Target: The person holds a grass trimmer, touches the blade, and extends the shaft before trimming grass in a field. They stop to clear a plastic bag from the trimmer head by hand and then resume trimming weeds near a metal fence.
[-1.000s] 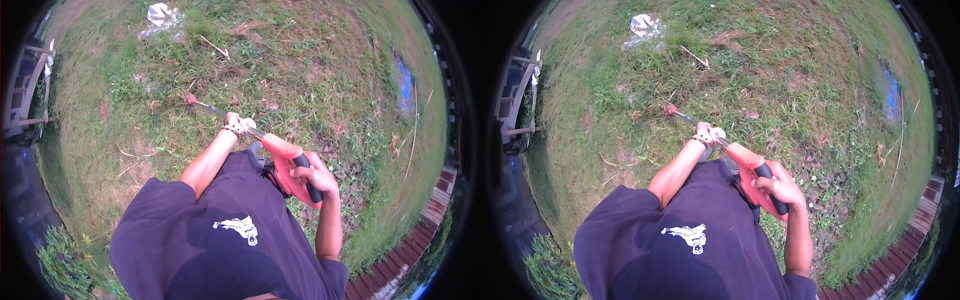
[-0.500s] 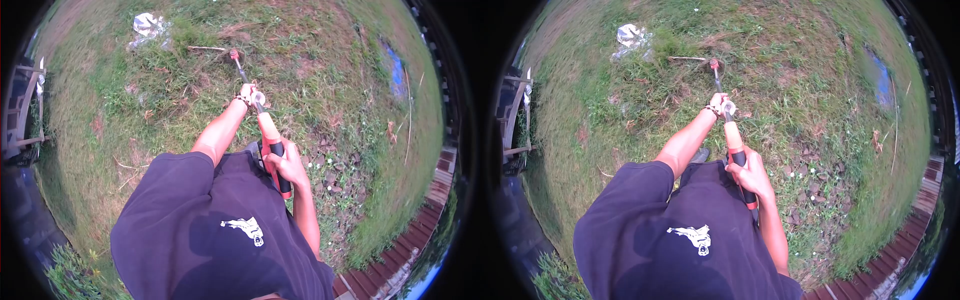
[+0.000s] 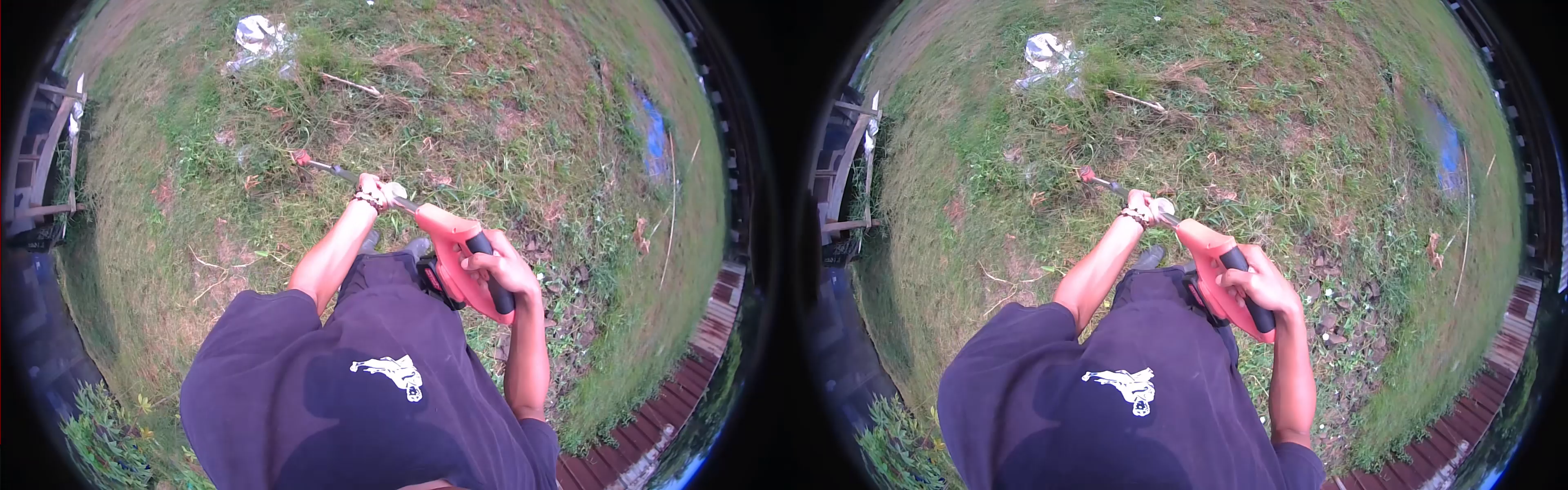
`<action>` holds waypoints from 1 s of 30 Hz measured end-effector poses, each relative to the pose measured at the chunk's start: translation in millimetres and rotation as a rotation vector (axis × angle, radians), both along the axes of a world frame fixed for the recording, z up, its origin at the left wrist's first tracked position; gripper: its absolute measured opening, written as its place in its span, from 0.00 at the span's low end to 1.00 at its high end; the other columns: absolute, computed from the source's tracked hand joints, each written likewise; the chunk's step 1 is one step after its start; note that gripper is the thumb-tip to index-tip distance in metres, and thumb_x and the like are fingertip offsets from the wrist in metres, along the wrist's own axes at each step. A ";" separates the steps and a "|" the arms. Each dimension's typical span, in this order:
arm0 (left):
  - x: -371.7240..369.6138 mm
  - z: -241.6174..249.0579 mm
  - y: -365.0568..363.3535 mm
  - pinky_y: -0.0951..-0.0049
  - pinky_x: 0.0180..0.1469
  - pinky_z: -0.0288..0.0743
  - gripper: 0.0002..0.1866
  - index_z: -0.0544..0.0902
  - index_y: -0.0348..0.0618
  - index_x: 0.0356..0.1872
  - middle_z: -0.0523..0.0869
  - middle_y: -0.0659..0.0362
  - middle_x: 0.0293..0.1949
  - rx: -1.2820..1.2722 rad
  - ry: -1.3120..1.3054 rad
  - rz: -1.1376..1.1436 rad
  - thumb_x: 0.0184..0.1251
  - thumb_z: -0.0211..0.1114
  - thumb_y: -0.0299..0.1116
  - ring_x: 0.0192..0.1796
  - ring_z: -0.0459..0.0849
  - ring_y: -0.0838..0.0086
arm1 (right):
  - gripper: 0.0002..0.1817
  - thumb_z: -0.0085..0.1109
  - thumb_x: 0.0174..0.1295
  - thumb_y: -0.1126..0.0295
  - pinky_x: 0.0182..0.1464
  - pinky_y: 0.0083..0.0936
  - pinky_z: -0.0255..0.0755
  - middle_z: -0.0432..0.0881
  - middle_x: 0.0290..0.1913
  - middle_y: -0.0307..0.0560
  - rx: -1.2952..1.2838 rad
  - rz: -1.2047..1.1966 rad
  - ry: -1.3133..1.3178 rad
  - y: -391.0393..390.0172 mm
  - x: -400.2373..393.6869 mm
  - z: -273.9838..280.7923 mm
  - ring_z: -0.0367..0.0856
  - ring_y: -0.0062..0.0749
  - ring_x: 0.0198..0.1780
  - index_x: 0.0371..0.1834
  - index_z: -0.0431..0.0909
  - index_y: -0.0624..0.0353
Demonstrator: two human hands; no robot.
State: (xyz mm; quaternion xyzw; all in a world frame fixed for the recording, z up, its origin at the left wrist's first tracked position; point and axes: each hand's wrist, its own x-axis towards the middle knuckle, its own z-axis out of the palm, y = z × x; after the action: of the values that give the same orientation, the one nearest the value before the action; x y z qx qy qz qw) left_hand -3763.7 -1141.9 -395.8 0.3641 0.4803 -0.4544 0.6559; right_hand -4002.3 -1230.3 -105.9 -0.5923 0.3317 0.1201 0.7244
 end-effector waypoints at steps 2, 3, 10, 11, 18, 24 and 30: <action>4.8 -3.7 2.1 0.74 0.17 0.62 0.12 0.56 0.56 0.16 0.54 0.71 0.13 0.028 0.012 -0.001 0.54 0.47 0.29 0.12 0.55 0.79 | 0.11 0.61 0.45 0.71 0.20 0.18 0.62 0.72 0.18 0.35 -0.018 -0.021 -0.008 2.2 4.3 -1.7 0.70 0.19 0.17 0.30 0.74 0.63; 7.1 -9.0 2.2 0.73 0.17 0.62 0.13 0.55 0.56 0.16 0.53 0.71 0.13 0.042 0.017 -0.001 0.54 0.47 0.29 0.12 0.55 0.79 | 0.11 0.62 0.45 0.71 0.20 0.18 0.62 0.72 0.18 0.35 -0.034 -0.011 -0.005 3.4 6.9 -2.8 0.70 0.19 0.17 0.30 0.74 0.62; 54.7 -73.0 -38.8 0.72 0.18 0.64 0.13 0.56 0.55 0.16 0.54 0.70 0.13 -0.158 -0.086 -0.255 0.54 0.48 0.30 0.12 0.56 0.78 | 0.15 0.61 0.47 0.72 0.22 0.21 0.65 0.73 0.19 0.37 -0.218 -0.089 -0.041 40.6 26.2 -21.1 0.72 0.20 0.18 0.38 0.73 0.63; 60.7 -78.9 -50.0 0.72 0.18 0.64 0.13 0.56 0.55 0.16 0.55 0.70 0.13 -0.193 -0.105 -0.299 0.54 0.48 0.30 0.12 0.56 0.78 | 0.14 0.60 0.47 0.73 0.22 0.22 0.66 0.73 0.19 0.38 -0.296 -0.093 -0.066 46.8 26.7 -33.5 0.72 0.21 0.18 0.38 0.73 0.64; 71.5 -94.2 -101.7 0.72 0.18 0.65 0.13 0.56 0.55 0.17 0.56 0.70 0.13 -0.322 -0.146 -0.402 0.55 0.49 0.30 0.12 0.57 0.78 | 0.11 0.58 0.45 0.76 0.23 0.23 0.69 0.75 0.19 0.41 -0.253 -0.197 -0.067 65.1 48.4 -40.7 0.75 0.24 0.19 0.32 0.70 0.65; 61.5 -103.9 -95.0 0.71 0.18 0.66 0.13 0.57 0.55 0.17 0.57 0.70 0.13 -0.318 -0.118 -0.332 0.55 0.50 0.30 0.12 0.58 0.78 | 0.13 0.61 0.42 0.74 0.22 0.24 0.67 0.74 0.20 0.40 -0.184 -0.148 -0.051 41.3 35.7 -31.2 0.73 0.24 0.18 0.33 0.72 0.65; 50.5 -111.4 -53.3 0.71 0.19 0.68 0.13 0.57 0.55 0.18 0.58 0.70 0.13 -0.181 -0.039 -0.100 0.55 0.51 0.30 0.12 0.59 0.77 | 0.15 0.61 0.44 0.72 0.22 0.20 0.64 0.73 0.21 0.37 -0.078 -0.107 -0.022 2.3 22.2 -8.7 0.70 0.19 0.18 0.36 0.75 0.66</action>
State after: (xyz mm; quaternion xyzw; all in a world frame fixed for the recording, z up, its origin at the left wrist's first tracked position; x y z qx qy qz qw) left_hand -3713.2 -1195.2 -507.2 0.3356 0.4055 -0.5211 0.6719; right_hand -3980.1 -1227.9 -114.6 -0.6030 0.3593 0.0617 0.7096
